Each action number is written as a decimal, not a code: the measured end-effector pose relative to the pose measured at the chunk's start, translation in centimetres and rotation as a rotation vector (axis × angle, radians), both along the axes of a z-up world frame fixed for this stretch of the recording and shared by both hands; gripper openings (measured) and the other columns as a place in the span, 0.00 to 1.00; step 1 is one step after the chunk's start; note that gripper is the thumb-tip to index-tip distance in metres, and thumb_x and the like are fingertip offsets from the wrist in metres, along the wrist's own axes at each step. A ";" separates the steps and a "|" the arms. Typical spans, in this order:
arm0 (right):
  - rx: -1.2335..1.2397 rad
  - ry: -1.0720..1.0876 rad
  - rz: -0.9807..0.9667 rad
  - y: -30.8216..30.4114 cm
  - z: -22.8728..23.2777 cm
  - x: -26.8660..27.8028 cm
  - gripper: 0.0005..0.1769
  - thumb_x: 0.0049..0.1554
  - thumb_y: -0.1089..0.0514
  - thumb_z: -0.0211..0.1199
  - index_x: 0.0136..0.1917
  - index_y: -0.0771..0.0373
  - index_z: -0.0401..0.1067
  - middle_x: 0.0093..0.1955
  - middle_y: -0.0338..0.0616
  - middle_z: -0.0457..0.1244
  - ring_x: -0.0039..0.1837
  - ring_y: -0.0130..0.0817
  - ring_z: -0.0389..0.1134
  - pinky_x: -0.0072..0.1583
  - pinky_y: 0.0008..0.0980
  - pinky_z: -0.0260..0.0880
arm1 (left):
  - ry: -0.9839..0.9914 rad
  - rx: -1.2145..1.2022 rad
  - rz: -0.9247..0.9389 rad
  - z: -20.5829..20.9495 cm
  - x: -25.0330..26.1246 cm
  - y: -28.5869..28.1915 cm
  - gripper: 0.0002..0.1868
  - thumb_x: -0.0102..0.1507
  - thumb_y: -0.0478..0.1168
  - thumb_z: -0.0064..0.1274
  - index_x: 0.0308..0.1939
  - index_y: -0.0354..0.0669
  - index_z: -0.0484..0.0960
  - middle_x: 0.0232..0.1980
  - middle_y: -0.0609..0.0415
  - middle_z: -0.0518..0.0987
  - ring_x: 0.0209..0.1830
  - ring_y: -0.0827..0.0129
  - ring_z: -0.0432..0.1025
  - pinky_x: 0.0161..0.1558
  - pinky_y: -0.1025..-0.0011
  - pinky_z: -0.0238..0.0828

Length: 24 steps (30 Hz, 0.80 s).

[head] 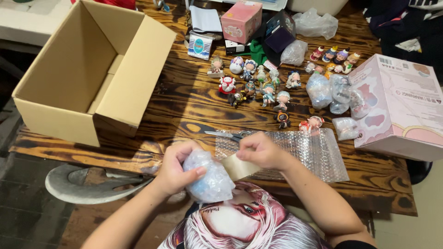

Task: The person wraps small figurines in bubble wrap and secures them with packing tape. They use scissors to cut the bubble wrap and tape, then place the wrapped items on the table.

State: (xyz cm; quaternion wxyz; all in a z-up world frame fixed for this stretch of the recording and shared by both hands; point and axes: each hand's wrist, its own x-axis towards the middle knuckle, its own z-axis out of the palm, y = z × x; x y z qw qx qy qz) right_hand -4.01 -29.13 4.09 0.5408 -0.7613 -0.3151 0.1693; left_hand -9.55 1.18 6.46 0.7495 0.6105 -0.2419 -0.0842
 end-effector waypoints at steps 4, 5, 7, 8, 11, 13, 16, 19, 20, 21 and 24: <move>-0.087 -0.131 0.015 2.1 0.9 -0.7 0.15 0.54 0.54 0.69 0.34 0.66 0.73 0.27 0.42 0.60 0.32 0.25 0.58 0.36 0.30 0.58 | 0.061 -0.196 -0.063 0.5 0.3 -1.3 0.25 0.57 0.45 0.64 0.52 0.35 0.73 0.46 0.47 0.85 0.47 0.68 0.80 0.54 0.69 0.77; -0.074 -0.159 0.054 2.6 1.2 -1.0 0.15 0.55 0.53 0.68 0.35 0.65 0.73 0.29 0.42 0.62 0.33 0.28 0.60 0.37 0.32 0.60 | 0.082 -0.199 -0.086 0.5 0.4 -1.3 0.32 0.56 0.47 0.64 0.59 0.36 0.71 0.45 0.47 0.85 0.46 0.67 0.80 0.53 0.69 0.77; -0.050 -0.215 0.130 3.2 1.9 -1.3 0.15 0.55 0.51 0.67 0.36 0.64 0.73 0.31 0.44 0.64 0.34 0.33 0.65 0.39 0.34 0.63 | 0.125 -0.191 -0.154 -0.2 0.3 -1.4 0.39 0.55 0.52 0.63 0.66 0.35 0.72 0.45 0.46 0.84 0.46 0.65 0.80 0.54 0.67 0.77; -0.041 -0.214 0.141 3.4 2.1 -1.7 0.15 0.55 0.50 0.67 0.39 0.64 0.74 0.34 0.45 0.66 0.36 0.36 0.67 0.40 0.36 0.65 | 0.150 -0.177 -0.198 -1.0 -0.1 -1.3 0.40 0.55 0.54 0.63 0.66 0.34 0.73 0.46 0.45 0.84 0.48 0.63 0.80 0.55 0.66 0.76; -0.092 -0.208 0.153 3.7 2.5 -2.5 0.16 0.56 0.48 0.67 0.41 0.65 0.75 0.37 0.48 0.67 0.39 0.42 0.69 0.42 0.39 0.67 | 0.054 -0.073 -0.229 -3.5 -1.1 -0.6 0.35 0.57 0.56 0.64 0.58 0.30 0.86 0.46 0.44 0.80 0.51 0.61 0.74 0.58 0.63 0.68; -0.229 -0.196 0.136 3.8 2.6 -2.8 0.19 0.53 0.47 0.68 0.34 0.65 0.72 0.31 0.49 0.63 0.35 0.44 0.66 0.40 0.40 0.64 | 0.013 -0.083 -0.214 -4.0 -1.3 -0.3 0.32 0.56 0.57 0.66 0.51 0.32 0.91 0.53 0.45 0.76 0.57 0.61 0.70 0.63 0.60 0.62; -0.301 -0.209 0.156 4.1 2.7 -2.6 0.21 0.52 0.45 0.70 0.34 0.66 0.72 0.32 0.51 0.64 0.36 0.46 0.66 0.41 0.40 0.65 | 0.058 -0.220 -0.268 -2.6 -1.9 0.0 0.31 0.52 0.60 0.69 0.47 0.38 0.86 0.68 0.44 0.71 0.70 0.61 0.65 0.73 0.54 0.55; -0.166 -0.271 0.137 4.6 1.8 -2.6 0.19 0.45 0.53 0.64 0.48 0.64 0.78 0.38 0.51 0.68 0.39 0.44 0.70 0.42 0.35 0.68 | 0.018 -0.239 -0.402 -1.6 -1.6 0.2 0.33 0.51 0.59 0.73 0.49 0.42 0.81 0.65 0.42 0.77 0.70 0.58 0.71 0.79 0.50 0.48; -0.133 -0.219 0.150 4.5 1.2 -2.4 0.15 0.48 0.52 0.66 0.45 0.64 0.77 0.37 0.48 0.67 0.39 0.41 0.70 0.43 0.34 0.69 | -0.034 -0.208 -0.379 -1.8 -1.8 0.1 0.33 0.51 0.57 0.75 0.50 0.41 0.81 0.60 0.40 0.82 0.66 0.55 0.76 0.85 0.49 0.44; -0.101 -0.168 0.164 4.2 0.2 -2.1 0.13 0.50 0.51 0.67 0.43 0.63 0.76 0.36 0.46 0.67 0.39 0.38 0.70 0.44 0.34 0.69 | -0.086 -0.178 -0.354 -2.2 -1.7 0.2 0.33 0.52 0.55 0.76 0.51 0.41 0.81 0.55 0.39 0.87 0.62 0.53 0.82 0.90 0.48 0.41; 0.035 0.032 0.142 3.3 -4.0 -0.2 0.13 0.57 0.51 0.69 0.46 0.63 0.76 0.42 0.44 0.68 0.46 0.35 0.69 0.50 0.35 0.70 | -0.135 -0.259 -0.253 -3.7 -1.3 0.7 0.29 0.53 0.55 0.73 0.51 0.43 0.83 0.49 0.41 0.88 0.52 0.54 0.83 0.82 0.50 0.47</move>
